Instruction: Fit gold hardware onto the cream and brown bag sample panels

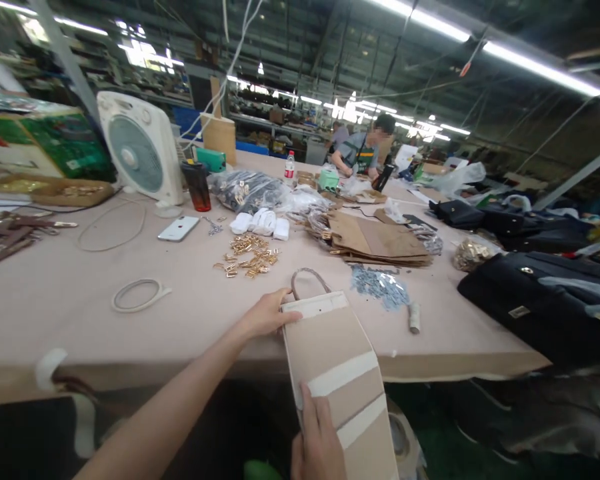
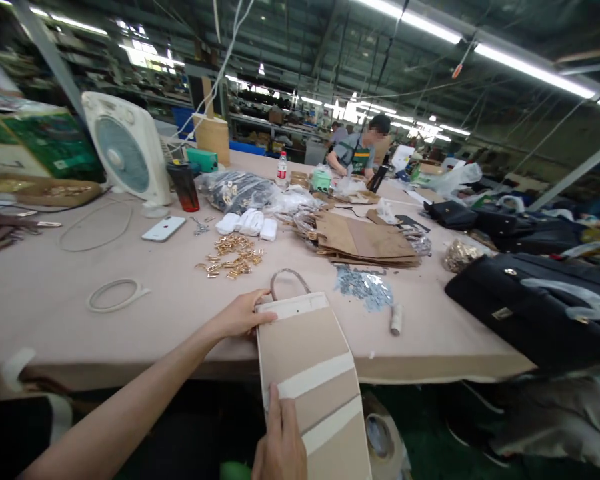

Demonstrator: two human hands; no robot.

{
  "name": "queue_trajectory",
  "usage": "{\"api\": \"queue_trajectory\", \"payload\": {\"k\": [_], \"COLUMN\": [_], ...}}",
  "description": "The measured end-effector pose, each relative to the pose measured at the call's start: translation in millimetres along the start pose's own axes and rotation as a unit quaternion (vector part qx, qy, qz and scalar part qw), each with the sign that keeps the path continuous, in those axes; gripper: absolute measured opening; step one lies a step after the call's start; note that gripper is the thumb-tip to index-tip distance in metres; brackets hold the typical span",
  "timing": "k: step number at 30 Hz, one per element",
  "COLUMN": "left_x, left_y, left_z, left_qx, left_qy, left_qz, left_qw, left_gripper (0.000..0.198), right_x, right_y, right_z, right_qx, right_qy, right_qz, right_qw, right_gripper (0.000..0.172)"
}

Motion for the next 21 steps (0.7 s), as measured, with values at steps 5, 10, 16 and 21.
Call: {"api": "queue_trajectory", "payload": {"k": [5, 10, 16, 21], "left_x": [2.4, -7.9, -21.8, -20.2], "left_y": [3.2, -3.7, -18.8, -54.5], "left_z": [-7.5, -10.9, 17.6, 38.4], "left_qx": [0.14, 0.167, 0.23, 0.255], "left_qy": [-0.036, -0.05, -0.173, -0.203], "left_qz": [0.082, 0.12, 0.215, 0.201], "left_qw": [0.986, 0.977, 0.933, 0.924], "left_gripper": [0.055, 0.037, 0.026, 0.038], "right_x": [18.5, 77.0, 163.8, 197.4], "right_y": [-6.7, 49.7, 83.3, 52.5], "right_z": [-7.1, 21.1, 86.0, 114.4], "right_qx": [0.076, 0.148, 0.095, 0.102], "right_qy": [0.018, 0.02, 0.04, 0.058], "right_qz": [-0.046, -0.002, 0.076, 0.048], "right_qw": [0.996, 0.989, 0.992, 0.992], "right_gripper": [0.084, 0.039, 0.029, 0.024]}}
Point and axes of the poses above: each hand's wrist, its own x-axis towards the middle knuckle, its own y-axis out of the back of the hand, z = x × y, the point moved 6 cm from there along x, towards the middle knuckle, and after that the axes turned 6 degrees about y, right-handed, at the moved point
